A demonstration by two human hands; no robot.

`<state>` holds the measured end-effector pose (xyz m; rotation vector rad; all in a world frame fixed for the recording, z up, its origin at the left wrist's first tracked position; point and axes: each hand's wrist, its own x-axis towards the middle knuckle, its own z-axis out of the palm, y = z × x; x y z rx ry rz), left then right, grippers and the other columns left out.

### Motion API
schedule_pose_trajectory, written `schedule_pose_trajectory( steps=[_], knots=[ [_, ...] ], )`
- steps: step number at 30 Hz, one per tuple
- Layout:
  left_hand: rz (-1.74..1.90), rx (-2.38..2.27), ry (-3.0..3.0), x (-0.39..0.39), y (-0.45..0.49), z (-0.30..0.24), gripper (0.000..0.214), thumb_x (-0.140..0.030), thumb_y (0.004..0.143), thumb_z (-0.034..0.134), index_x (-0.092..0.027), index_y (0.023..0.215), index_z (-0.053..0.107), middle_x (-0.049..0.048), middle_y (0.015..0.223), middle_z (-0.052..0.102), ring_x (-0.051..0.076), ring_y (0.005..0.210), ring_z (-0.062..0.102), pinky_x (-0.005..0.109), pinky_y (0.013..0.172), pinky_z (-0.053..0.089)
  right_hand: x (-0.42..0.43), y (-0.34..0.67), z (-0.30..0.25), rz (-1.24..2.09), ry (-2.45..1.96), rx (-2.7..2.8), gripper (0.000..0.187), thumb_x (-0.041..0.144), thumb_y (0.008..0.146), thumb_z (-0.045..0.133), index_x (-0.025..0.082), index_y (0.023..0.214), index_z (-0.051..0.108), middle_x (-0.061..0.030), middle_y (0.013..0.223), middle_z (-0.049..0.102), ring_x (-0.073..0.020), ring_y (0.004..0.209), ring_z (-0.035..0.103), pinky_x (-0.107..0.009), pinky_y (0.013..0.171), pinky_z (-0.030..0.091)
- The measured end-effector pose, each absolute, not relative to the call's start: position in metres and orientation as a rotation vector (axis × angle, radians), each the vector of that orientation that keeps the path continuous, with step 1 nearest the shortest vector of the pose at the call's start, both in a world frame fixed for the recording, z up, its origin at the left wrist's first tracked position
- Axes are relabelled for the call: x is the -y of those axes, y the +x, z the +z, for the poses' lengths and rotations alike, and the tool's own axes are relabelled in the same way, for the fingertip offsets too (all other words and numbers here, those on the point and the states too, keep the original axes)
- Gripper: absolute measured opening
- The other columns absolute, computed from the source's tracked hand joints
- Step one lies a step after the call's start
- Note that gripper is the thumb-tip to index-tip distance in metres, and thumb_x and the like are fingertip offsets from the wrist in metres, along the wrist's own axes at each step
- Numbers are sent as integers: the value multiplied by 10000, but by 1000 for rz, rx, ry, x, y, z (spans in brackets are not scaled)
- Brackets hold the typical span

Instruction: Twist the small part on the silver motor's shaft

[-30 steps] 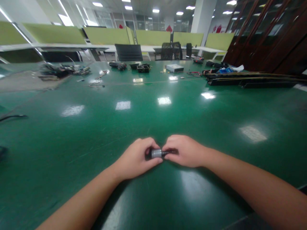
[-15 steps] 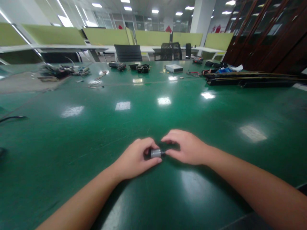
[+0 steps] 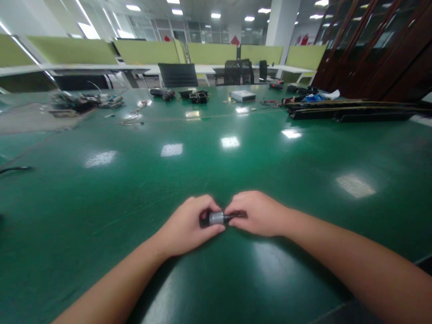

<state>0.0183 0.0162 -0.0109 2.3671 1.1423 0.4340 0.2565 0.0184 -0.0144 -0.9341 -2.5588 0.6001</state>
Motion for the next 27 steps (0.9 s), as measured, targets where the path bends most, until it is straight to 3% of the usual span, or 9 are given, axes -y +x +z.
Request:
schedule_pose_trajectory(
  steps=[20, 24, 27],
  knots=[
    [429, -1161, 2364, -9, 18, -8, 234, -406, 836, 725, -215, 946, 646, -6, 814, 630, 181, 731, 581, 289, 662, 419, -20, 265, 0, 701, -1047, 2528, 134, 194, 811, 754, 164, 941, 775, -23, 827, 701, -125, 730, 590, -234, 665, 404],
    [461, -1172, 2351, 0, 21, 15, 425, -392, 749, 814, -218, 1095, 638, 20, 948, 652, 203, 835, 616, 300, 719, 485, -18, 266, 3, 751, -1059, 2514, 149, 198, 790, 785, 159, 933, 780, -18, 808, 690, -119, 717, 597, -223, 654, 410],
    [406, -1164, 2454, 31, 12, 44, 275, -373, 824, 756, -243, 1052, 672, 29, 1036, 676, 220, 938, 637, 323, 821, 510, -17, 267, 3, 798, -1085, 2487, 167, 200, 782, 791, 160, 944, 782, -19, 821, 700, -118, 720, 606, -220, 655, 421]
  ],
)
